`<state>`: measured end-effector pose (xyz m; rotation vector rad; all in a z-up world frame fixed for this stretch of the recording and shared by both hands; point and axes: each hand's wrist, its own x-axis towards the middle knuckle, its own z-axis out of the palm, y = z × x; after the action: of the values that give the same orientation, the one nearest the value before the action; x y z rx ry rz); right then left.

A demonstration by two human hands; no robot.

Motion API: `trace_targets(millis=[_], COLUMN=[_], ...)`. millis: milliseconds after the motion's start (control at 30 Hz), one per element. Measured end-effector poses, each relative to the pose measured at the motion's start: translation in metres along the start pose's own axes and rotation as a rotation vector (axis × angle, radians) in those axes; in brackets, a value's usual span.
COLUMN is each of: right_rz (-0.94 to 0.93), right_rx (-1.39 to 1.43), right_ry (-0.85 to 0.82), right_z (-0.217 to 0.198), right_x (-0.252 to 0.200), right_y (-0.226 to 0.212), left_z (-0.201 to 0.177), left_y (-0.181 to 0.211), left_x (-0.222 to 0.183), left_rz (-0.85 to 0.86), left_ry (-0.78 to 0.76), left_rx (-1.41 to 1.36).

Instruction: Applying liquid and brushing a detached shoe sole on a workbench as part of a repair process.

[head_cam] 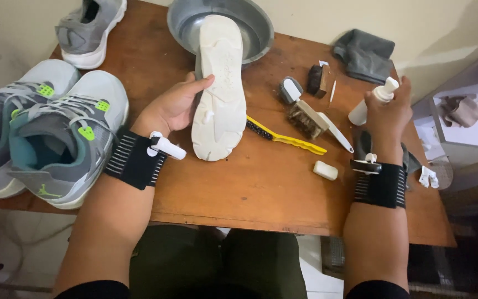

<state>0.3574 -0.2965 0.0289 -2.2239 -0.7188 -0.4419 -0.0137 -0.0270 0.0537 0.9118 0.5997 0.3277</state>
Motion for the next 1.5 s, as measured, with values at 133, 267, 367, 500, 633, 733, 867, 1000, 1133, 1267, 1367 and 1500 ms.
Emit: trace_targets(millis=[133,267,367,500,633,733,867,1000,1133,1267,1367,1500], right_rz=[0.051,0.002,0.097,-0.106,-0.378,-0.621,-0.467,-0.499,-0.423,-0.456,-0.507,-0.696], right_rx=[-0.001,-0.027,-0.043,-0.074,0.125,0.238,-0.132,-0.362,-0.216,-0.124,-0.017,0.219], right_ry=[0.010,0.012,-0.058,0.130,-0.004,-0.451,-0.912,-0.965,-0.995,-0.798,-0.722,-0.680], right_z=[0.004,0.003,-0.003,-0.003,-0.012,-0.021,-0.016,0.018,-0.022,-0.036,-0.054,-0.055], right_x=[0.000,0.001,-0.003,-0.006,-0.024,-0.064,-0.089,-0.090,-0.085,-0.064,-0.069,-0.095], right_y=[0.009,0.011,-0.002,-0.001,-0.044,-0.106,-0.160,-0.145,-0.161,-0.118,-0.136,-0.170], left_z=[-0.009,-0.007,-0.006,-0.003,-0.013,-0.027,-0.025,-0.029,-0.025,-0.020,-0.019,-0.022], left_y=[-0.007,-0.005,-0.004,-0.002,-0.010,-0.022,-0.021,-0.025,-0.022,-0.016,-0.016,-0.019], left_x=[0.012,0.008,0.005,0.003,0.016,0.032,0.030,0.040,0.034,0.023,0.021,0.025], left_rz=[0.021,0.024,0.010,0.002,0.012,0.142,0.131,0.115,0.103,0.085,0.085,0.089], left_ry=[-0.015,-0.021,-0.007,-0.008,-0.021,-0.084,-0.077,-0.087,-0.078,-0.079,-0.073,-0.080], left_rx=[-0.017,-0.037,-0.021,-0.031,-0.028,0.035,0.034,0.047,0.051,0.060,0.049,0.030])
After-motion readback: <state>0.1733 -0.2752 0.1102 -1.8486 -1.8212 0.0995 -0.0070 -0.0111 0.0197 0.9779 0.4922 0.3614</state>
